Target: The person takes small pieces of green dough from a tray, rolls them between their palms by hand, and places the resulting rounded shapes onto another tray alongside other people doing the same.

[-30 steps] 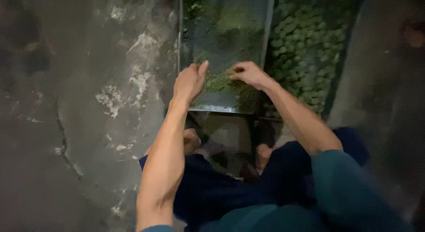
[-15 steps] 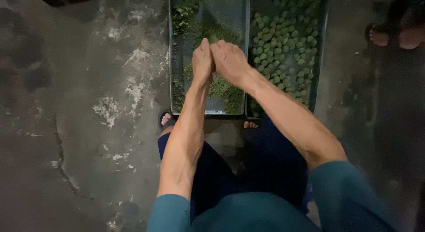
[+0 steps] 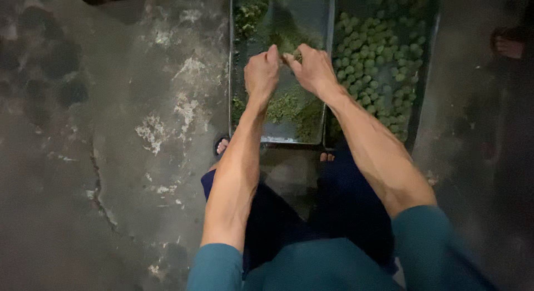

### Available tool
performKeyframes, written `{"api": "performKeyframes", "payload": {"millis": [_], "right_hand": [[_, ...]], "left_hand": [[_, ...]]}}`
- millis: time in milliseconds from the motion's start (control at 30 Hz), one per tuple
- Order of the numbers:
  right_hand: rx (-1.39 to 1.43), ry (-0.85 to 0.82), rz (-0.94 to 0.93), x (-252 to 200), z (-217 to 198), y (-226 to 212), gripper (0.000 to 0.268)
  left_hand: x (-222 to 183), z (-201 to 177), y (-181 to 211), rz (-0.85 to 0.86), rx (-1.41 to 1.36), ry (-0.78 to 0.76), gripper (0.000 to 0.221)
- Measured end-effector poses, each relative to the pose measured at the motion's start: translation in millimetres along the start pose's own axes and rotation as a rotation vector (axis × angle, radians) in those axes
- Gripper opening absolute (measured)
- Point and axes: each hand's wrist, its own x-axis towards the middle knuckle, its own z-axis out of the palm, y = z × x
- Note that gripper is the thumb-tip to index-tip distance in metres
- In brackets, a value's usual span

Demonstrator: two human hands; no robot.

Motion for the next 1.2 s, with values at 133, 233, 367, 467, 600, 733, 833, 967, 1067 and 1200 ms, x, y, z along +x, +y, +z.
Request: {"api": "performKeyframes", "payload": {"millis": [133,233,367,467,600,733,833,967,1067,1200], "right_hand": [[-0.113,0.001,-0.093,6.6,10.0,17.9,0.028],[-0.106,-0.099,-0.168,3.6,12.6,26.9,0.024],[0.0,-0.105,-0.223,-6.8,15.7,29.1,0.024],[0.01,0.017,-0.336,-7.8,14.3,22.1,0.026],[-0.055,-0.052,-0.206,-9.3,14.6,12.7,0.023],[-0.177,-0.023,-0.126,-9.2,7.7,20.2,0.032],[-0.11,0.056,-0.32,-11.3,5.2,29.9,0.031],[-0.122,-0.036,-0.222,-18.3,5.3,42.5,0.023],[-0.059,0.03,-0.326,-19.7,-1.6,45.5,0.02],[-0.049,0.036,-0.187,-19.4,-4.0,37.6,0.029]], "left_hand": [[-6.0,-4.1,-0.3,-0.069,0.053,-0.123,0.066],[-6.2,-13.6,-7.2,-0.108,-0.083,-0.259,0.055],[-5.4,-19.1,-28.4,-0.07,-0.077,-0.405,0.046],[-5.4,-10.5,-36.0,0.164,0.027,-0.273,0.042],[-14.8,-0.3,-35.6,0.118,0.2,-0.296,0.039],[-19.0,7.0,-25.9,0.078,0.224,-0.26,0.042],[-16.3,8.1,-21.2,0.064,0.06,-0.292,0.041],[-13.0,13.5,-21.5,0.045,0.032,-0.36,0.041],[-10.3,20.2,-16.8,0.065,0.02,-0.275,0.043],[-15.8,18.3,-9.8,0.117,0.241,-0.206,0.05]]}}
